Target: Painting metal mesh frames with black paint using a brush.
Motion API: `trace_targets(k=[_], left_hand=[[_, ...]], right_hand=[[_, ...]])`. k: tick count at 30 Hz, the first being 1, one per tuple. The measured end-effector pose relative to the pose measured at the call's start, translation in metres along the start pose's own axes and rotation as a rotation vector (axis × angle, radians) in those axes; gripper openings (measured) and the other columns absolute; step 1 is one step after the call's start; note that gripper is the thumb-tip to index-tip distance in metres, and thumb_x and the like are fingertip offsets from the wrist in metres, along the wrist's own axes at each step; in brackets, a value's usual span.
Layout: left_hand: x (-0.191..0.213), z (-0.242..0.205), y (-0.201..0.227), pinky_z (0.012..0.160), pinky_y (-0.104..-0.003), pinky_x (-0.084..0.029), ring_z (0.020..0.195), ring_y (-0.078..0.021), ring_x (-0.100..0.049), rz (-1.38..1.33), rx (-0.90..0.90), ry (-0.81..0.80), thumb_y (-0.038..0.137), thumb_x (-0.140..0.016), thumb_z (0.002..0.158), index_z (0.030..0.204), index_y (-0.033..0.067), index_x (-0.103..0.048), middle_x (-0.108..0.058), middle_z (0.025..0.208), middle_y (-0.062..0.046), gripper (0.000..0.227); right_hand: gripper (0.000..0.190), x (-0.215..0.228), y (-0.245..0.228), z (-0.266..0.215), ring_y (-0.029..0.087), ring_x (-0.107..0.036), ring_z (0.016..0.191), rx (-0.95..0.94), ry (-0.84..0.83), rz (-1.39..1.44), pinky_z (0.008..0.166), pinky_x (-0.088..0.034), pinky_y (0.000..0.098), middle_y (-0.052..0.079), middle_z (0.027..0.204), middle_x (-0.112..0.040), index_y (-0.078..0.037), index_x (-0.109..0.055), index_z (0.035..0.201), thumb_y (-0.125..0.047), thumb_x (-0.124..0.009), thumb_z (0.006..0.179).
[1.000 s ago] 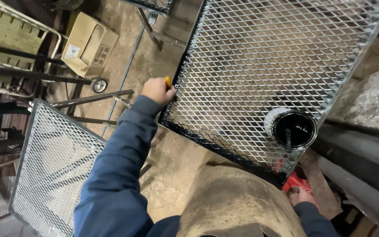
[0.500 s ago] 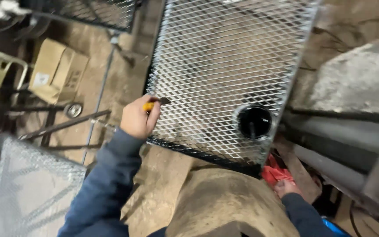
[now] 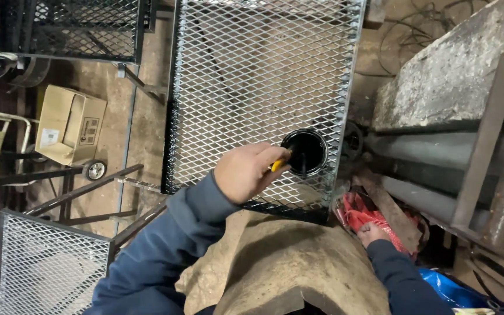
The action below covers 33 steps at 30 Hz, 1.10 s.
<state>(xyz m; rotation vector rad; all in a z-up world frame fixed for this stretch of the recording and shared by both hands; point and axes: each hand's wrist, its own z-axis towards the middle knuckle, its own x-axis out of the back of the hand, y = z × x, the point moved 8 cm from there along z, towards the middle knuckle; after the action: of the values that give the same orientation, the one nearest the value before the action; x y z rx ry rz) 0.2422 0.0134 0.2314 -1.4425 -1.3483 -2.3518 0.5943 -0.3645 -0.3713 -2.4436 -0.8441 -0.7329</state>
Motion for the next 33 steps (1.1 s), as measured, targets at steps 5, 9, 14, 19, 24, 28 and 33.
trace_targets(k=[5,9,14,19,24,28,33], left_hand=[[-0.029,0.007,-0.019,0.065,-0.042,-0.055,0.077,-0.0323,-0.068,0.08,0.039,-0.087,0.024,-0.075,0.092,0.108,0.0114,-0.068,-0.067,0.089,-0.01,0.022],[-0.047,0.01,-0.034,0.065,-0.043,-0.054,0.076,-0.0321,-0.067,0.103,0.068,-0.122,0.025,-0.076,0.092,0.106,0.0111,-0.067,-0.067,0.089,-0.009,0.021],[-0.058,0.012,-0.045,0.064,-0.043,-0.054,0.075,-0.0314,-0.067,0.139,0.083,-0.136,0.025,-0.075,0.092,0.104,0.011,-0.067,-0.067,0.088,-0.01,0.02],[-0.063,0.011,-0.049,0.065,-0.042,-0.055,0.076,-0.0316,-0.067,0.126,0.068,-0.122,0.024,-0.075,0.092,0.105,0.01,-0.066,-0.067,0.091,-0.01,0.02],[-0.064,0.011,-0.052,0.064,-0.042,-0.055,0.075,-0.0317,-0.067,0.14,0.102,-0.125,0.025,-0.075,0.092,0.104,0.011,-0.067,-0.067,0.088,-0.01,0.02],[-0.067,0.01,-0.054,0.064,-0.042,-0.055,0.076,-0.032,-0.067,0.144,0.09,-0.136,0.025,-0.075,0.092,0.105,0.0102,-0.067,-0.066,0.089,-0.011,0.021],[-0.065,0.01,-0.053,0.064,-0.043,-0.055,0.076,-0.0325,-0.067,0.137,0.094,-0.113,0.025,-0.075,0.092,0.105,0.0104,-0.067,-0.067,0.089,-0.011,0.021]], right_hand=[[0.029,0.002,0.006,-0.006,0.028,-0.075,0.09,0.075,0.041,0.09,0.087,-0.058,0.0394,0.012,0.094,-0.078,-0.008,-0.073,0.099,-0.024,-0.082,0.077],[0.026,0.005,0.006,-0.015,0.026,-0.077,0.088,0.058,0.026,0.111,0.086,-0.059,0.0385,0.012,0.092,-0.079,-0.007,-0.073,0.098,-0.025,-0.08,0.08],[0.024,0.015,-0.005,-0.024,0.025,-0.077,0.089,0.019,-0.01,0.104,0.088,-0.058,0.0375,0.011,0.093,-0.08,-0.01,-0.074,0.099,-0.024,-0.08,0.081],[0.025,0.007,0.005,-0.018,0.025,-0.077,0.09,0.032,0.005,0.093,0.088,-0.058,0.0372,0.01,0.094,-0.081,-0.01,-0.074,0.099,-0.025,-0.08,0.081],[0.025,0.007,0.006,-0.015,0.025,-0.077,0.091,0.048,-0.003,0.086,0.089,-0.058,0.0376,0.01,0.096,-0.081,-0.01,-0.074,0.1,-0.025,-0.08,0.081],[0.024,0.009,0.003,-0.014,0.025,-0.077,0.09,0.083,0.016,0.098,0.088,-0.058,0.0368,0.011,0.096,-0.081,-0.008,-0.074,0.099,-0.023,-0.08,0.081],[0.025,0.012,0.0,-0.018,0.025,-0.078,0.09,0.058,0.013,0.118,0.088,-0.058,0.0366,0.011,0.094,-0.08,-0.008,-0.073,0.099,-0.023,-0.079,0.081]])
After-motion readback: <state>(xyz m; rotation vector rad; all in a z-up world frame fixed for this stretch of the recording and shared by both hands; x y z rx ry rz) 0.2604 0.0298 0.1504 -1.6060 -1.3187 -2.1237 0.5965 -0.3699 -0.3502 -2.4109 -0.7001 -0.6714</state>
